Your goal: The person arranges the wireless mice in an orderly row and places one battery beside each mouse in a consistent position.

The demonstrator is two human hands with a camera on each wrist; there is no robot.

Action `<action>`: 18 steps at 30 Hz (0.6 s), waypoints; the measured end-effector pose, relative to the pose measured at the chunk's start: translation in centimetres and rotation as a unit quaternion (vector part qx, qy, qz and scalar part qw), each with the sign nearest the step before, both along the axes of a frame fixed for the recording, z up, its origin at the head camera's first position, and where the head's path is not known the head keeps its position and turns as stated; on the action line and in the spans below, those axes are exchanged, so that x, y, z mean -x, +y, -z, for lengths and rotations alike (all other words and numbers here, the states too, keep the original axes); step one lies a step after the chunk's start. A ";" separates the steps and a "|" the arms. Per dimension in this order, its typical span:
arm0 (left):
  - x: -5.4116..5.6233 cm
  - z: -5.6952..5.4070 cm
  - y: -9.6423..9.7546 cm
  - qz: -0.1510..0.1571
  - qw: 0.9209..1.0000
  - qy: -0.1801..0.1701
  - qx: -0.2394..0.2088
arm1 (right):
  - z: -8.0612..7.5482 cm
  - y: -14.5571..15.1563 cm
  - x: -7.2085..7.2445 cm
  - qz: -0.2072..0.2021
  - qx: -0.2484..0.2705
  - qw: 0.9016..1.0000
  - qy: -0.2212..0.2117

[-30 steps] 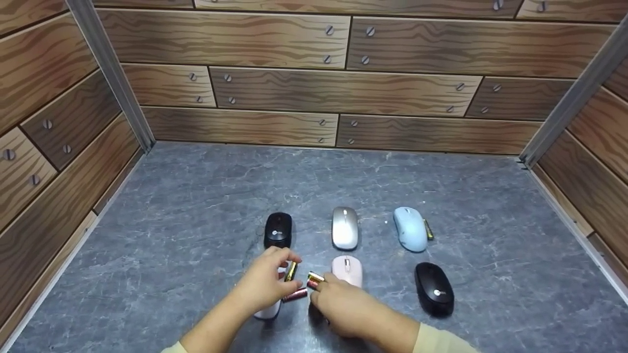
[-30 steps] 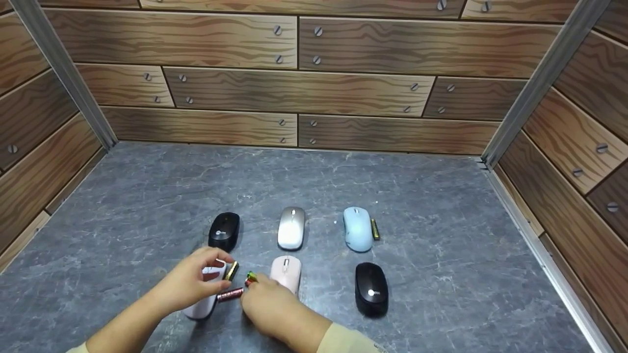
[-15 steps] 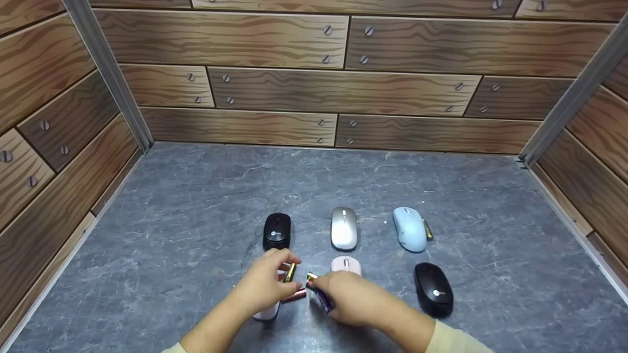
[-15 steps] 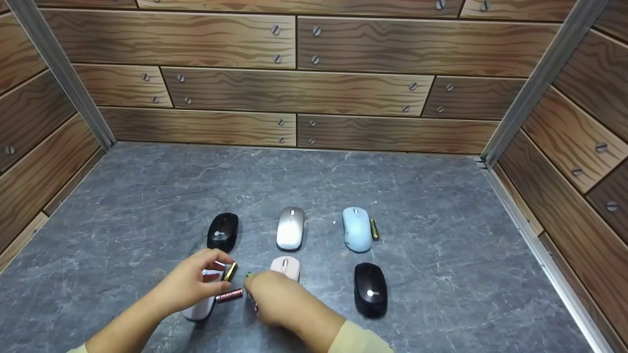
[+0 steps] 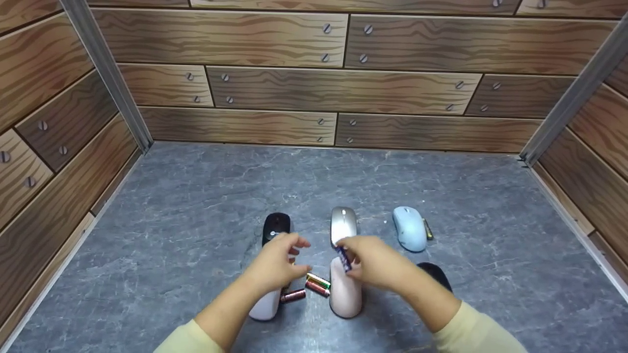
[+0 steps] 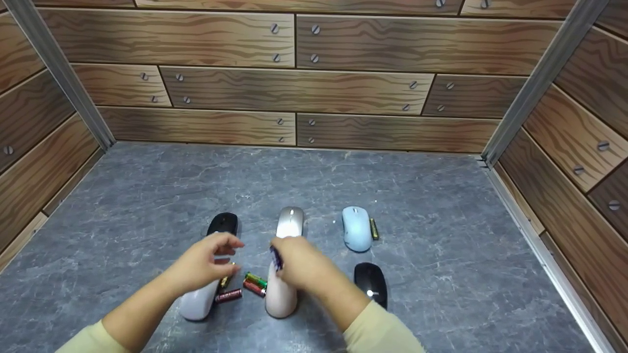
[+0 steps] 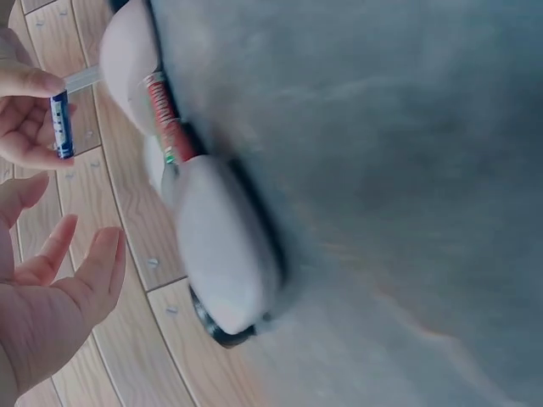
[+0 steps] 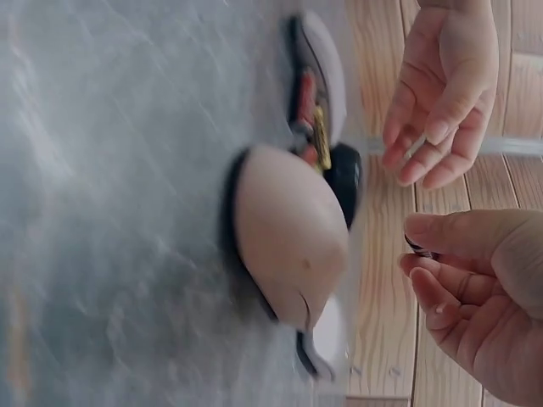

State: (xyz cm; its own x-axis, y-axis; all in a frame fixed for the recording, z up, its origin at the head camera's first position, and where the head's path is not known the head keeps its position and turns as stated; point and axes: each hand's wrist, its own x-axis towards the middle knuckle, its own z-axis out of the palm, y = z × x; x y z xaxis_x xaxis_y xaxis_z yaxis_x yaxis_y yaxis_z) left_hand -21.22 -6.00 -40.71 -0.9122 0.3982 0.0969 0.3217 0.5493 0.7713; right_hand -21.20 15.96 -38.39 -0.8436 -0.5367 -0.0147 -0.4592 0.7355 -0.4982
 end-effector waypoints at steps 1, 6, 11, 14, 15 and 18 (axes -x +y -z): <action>0.3 -0.2 0.2 -0.002 1.000 -0.002 -0.002 | -0.1 0.3 0.3 0.008 0.005 1.000 0.003; 2.1 -1.4 1.4 -0.016 0.999 -0.031 -0.011 | -0.2 1.6 1.9 0.049 0.042 0.998 0.025; 4.1 -1.8 2.6 -0.027 0.998 -0.052 -0.009 | -0.1 2.5 3.4 0.117 0.065 0.991 0.006; 5.2 -1.7 3.3 -0.032 0.998 -0.060 -0.019 | 0.2 3.0 4.4 0.148 0.066 0.987 0.002; 5.6 -1.6 3.5 -0.035 0.997 -0.062 -0.020 | 0.3 3.2 4.8 0.155 0.064 0.986 0.003; 6.5 -1.3 4.2 -0.046 0.997 -0.066 -0.017 | 0.9 3.7 5.8 0.175 0.052 0.983 0.009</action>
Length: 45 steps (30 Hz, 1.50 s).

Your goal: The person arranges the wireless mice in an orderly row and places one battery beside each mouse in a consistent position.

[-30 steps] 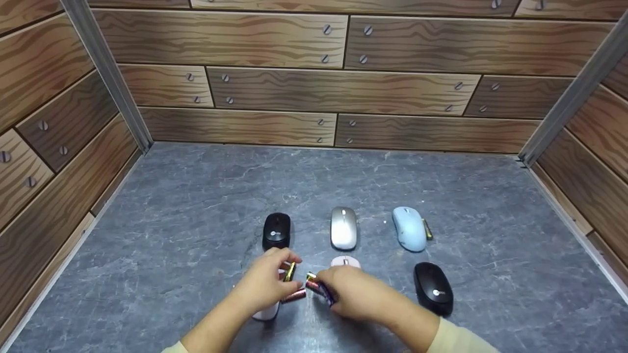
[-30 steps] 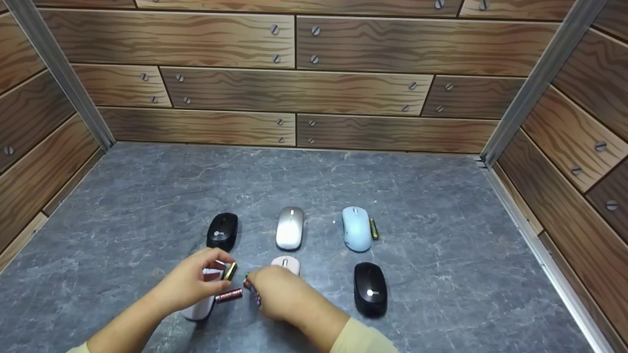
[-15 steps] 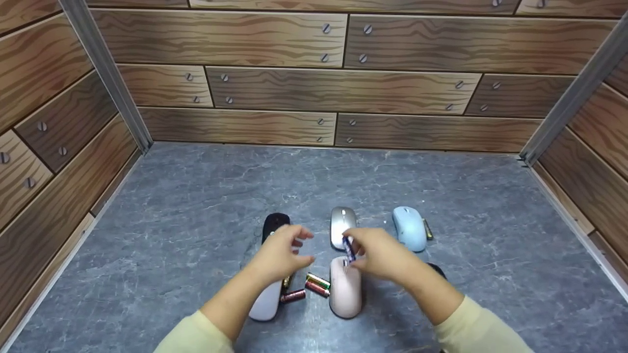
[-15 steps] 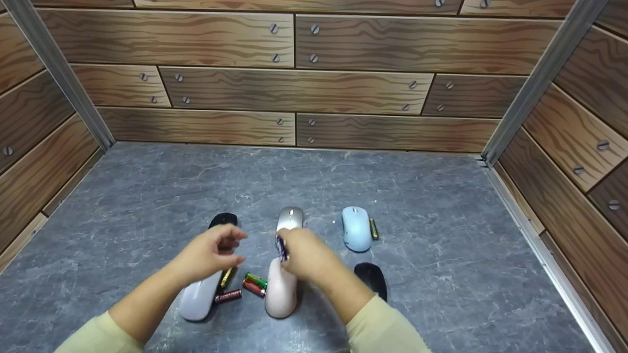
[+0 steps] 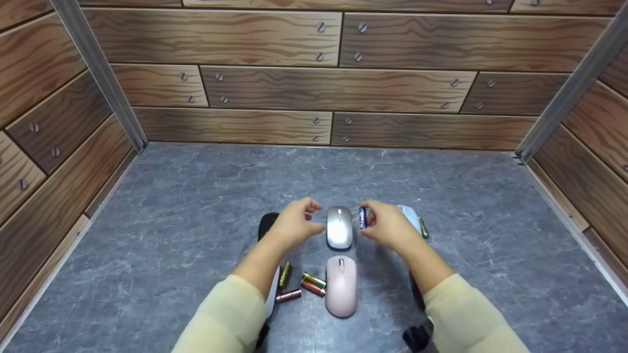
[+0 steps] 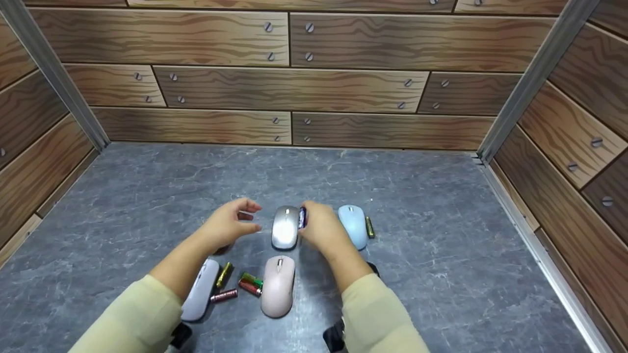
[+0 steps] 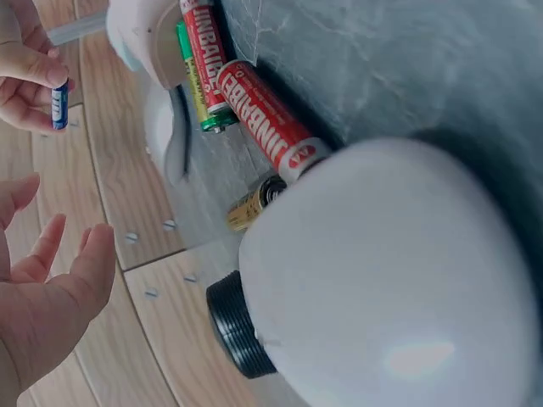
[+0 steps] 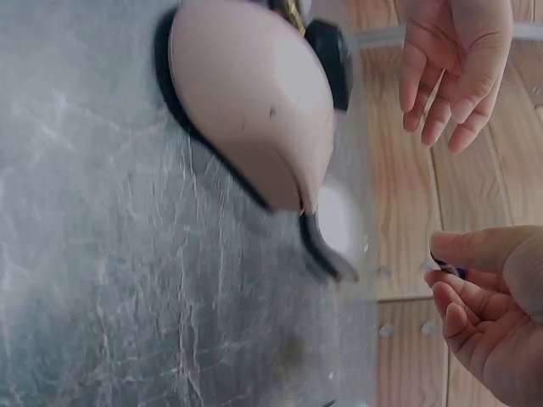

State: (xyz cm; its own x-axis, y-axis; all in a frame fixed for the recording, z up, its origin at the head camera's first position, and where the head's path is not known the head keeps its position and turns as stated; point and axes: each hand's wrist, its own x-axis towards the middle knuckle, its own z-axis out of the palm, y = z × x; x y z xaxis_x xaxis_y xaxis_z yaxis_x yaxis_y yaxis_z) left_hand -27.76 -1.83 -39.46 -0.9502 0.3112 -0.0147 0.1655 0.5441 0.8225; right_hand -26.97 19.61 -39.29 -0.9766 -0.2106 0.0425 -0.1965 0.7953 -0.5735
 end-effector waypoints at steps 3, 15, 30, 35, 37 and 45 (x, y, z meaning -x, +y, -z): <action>0.7 0.3 0.6 -0.011 1.000 -0.002 0.021 | 0.7 0.3 1.0 0.018 -0.015 1.000 0.004; 1.5 1.5 2.7 0.002 0.998 0.008 0.059 | 4.0 0.0 2.3 0.032 -0.058 0.998 -0.022; 1.2 1.6 3.0 0.002 0.997 -0.001 0.072 | 5.0 -0.2 2.8 0.013 -0.077 0.996 -0.039; 1.2 1.8 2.9 0.004 0.997 0.017 0.073 | 4.9 -0.2 2.7 0.004 -0.059 0.998 -0.022; 1.2 1.8 2.9 0.004 0.997 0.018 0.073 | 4.9 -0.3 2.6 0.002 -0.054 0.998 -0.014; 1.0 1.7 2.9 0.008 0.997 0.019 0.074 | 4.9 -0.5 2.4 0.007 -0.035 0.999 -0.019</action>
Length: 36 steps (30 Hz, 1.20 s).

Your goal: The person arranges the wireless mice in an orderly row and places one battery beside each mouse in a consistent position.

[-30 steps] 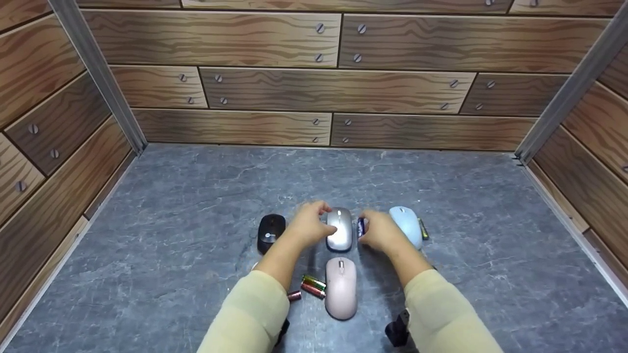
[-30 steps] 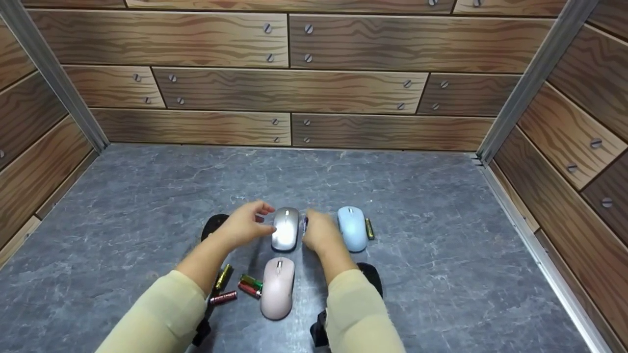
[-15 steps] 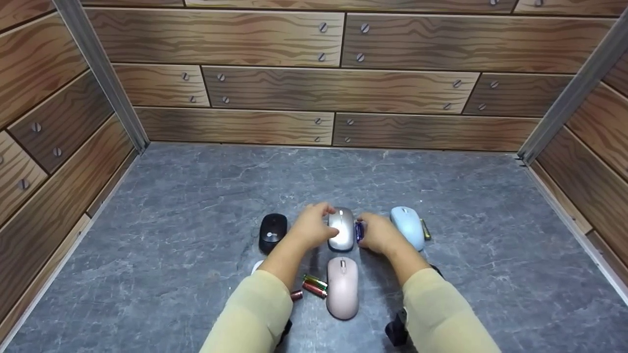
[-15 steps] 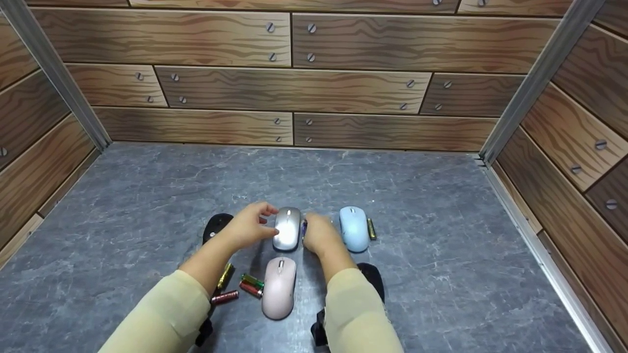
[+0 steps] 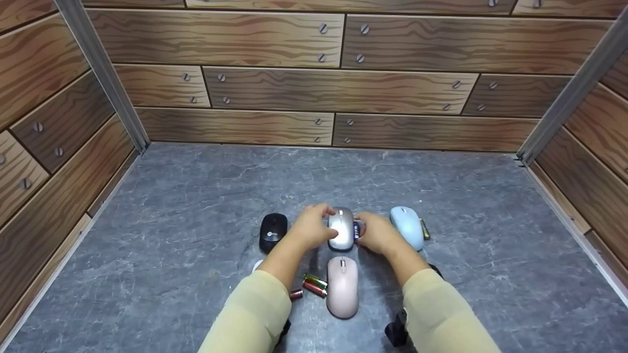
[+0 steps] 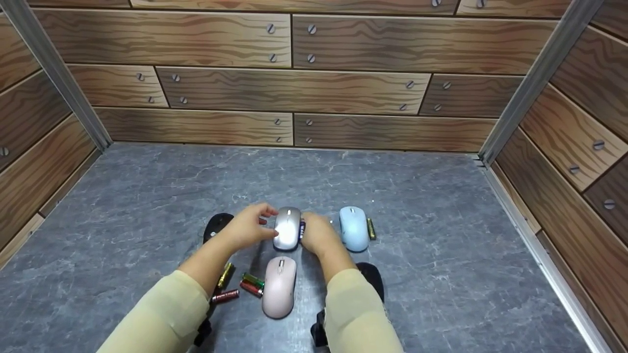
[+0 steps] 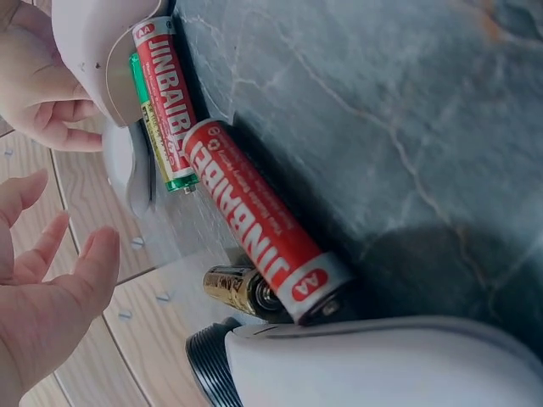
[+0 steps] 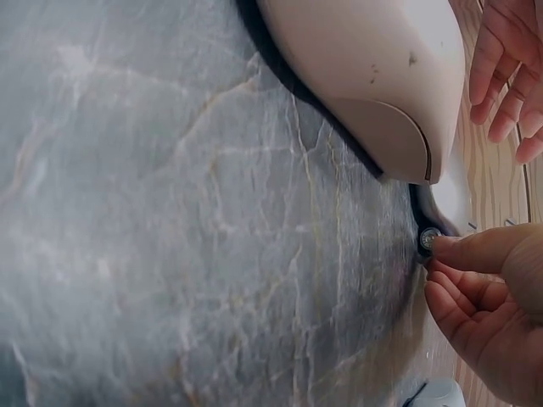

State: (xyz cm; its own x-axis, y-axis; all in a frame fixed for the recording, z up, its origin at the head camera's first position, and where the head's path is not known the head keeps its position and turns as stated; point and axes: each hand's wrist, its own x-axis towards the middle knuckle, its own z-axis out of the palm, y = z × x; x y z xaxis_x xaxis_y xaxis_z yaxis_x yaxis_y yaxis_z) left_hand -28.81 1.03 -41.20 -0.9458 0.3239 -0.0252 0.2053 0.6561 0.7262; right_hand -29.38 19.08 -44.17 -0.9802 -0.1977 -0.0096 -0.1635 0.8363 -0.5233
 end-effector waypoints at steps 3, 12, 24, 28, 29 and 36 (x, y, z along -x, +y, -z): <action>0.0 0.0 0.0 0.003 1.000 0.002 0.000 | -0.1 -0.1 0.0 0.002 0.003 1.000 0.005; -0.2 -0.1 -0.3 0.013 1.000 -0.002 0.008 | -0.3 0.0 -0.2 -0.002 0.013 1.000 0.008; -1.0 -1.3 -1.3 0.013 1.000 -0.013 0.000 | -2.1 -0.4 -0.6 -0.003 0.010 1.000 -0.019; -1.4 -1.5 -1.9 0.019 1.000 0.001 -0.008 | -2.8 -0.9 -1.0 -0.011 0.003 1.000 -0.012; -1.5 -1.5 -2.1 0.021 1.000 0.006 -0.012 | -3.0 -1.1 -1.1 -0.016 0.003 1.000 -0.007; -2.5 -1.8 -3.8 0.017 1.000 0.016 -0.018 | -4.1 -2.5 -2.5 -0.073 0.020 0.997 0.020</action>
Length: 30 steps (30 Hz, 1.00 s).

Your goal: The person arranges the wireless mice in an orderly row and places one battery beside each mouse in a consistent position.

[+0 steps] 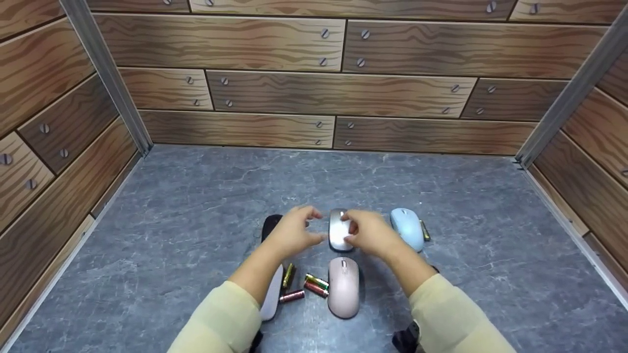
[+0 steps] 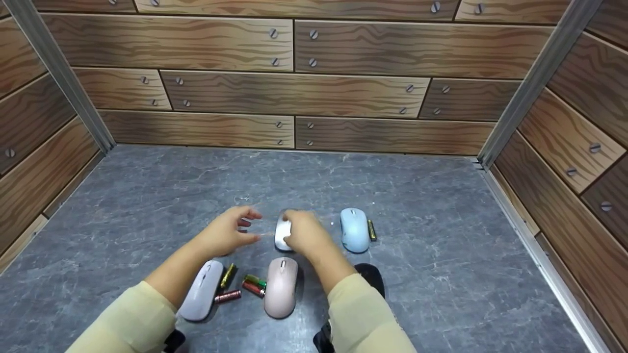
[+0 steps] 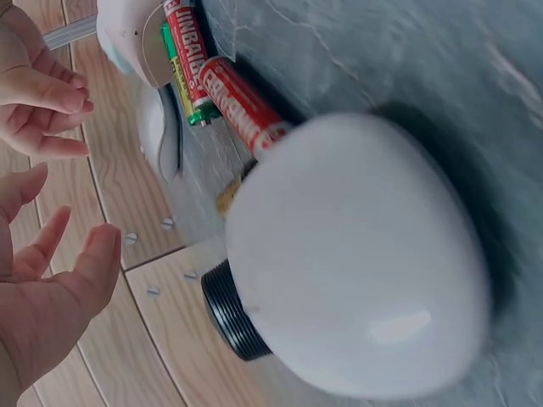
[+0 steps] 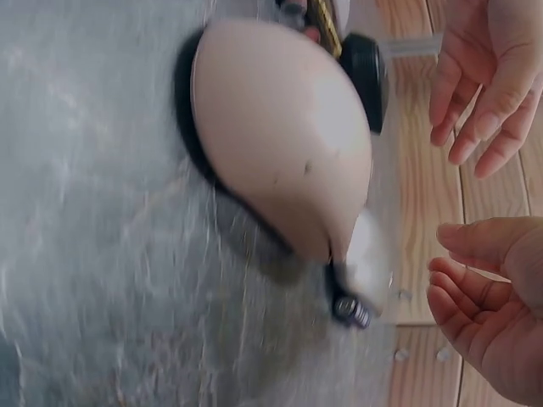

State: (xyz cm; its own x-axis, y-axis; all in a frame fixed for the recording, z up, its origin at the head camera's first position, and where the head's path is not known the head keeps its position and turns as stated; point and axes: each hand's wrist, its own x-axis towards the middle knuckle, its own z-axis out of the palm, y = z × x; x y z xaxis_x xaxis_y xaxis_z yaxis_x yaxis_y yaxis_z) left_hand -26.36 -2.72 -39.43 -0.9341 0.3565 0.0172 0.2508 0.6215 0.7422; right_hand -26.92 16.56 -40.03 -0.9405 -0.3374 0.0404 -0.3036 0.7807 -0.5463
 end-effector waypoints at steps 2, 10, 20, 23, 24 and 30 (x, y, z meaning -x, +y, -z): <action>-0.4 -0.1 -0.4 0.002 1.000 0.005 0.004 | -0.2 -0.5 -0.4 -0.021 0.000 1.000 0.010; -2.2 0.0 -1.7 0.021 1.000 0.018 0.007 | -1.2 -2.5 -2.3 -0.084 -0.002 0.996 0.026; -5.1 0.7 -4.0 0.028 0.999 0.031 -0.009 | -0.9 -3.7 -4.3 -0.126 0.013 0.990 0.053; -5.7 0.9 -4.9 0.019 0.999 0.024 -0.018 | -0.7 -3.9 -4.7 -0.139 0.014 0.988 0.060; -5.9 1.0 -5.1 0.017 0.999 0.022 -0.021 | -0.6 -4.1 -4.8 -0.142 0.013 0.988 0.062; -6.8 1.4 -6.1 0.026 0.999 0.031 -0.037 | -0.3 -4.8 -5.2 -0.143 -0.002 0.988 0.049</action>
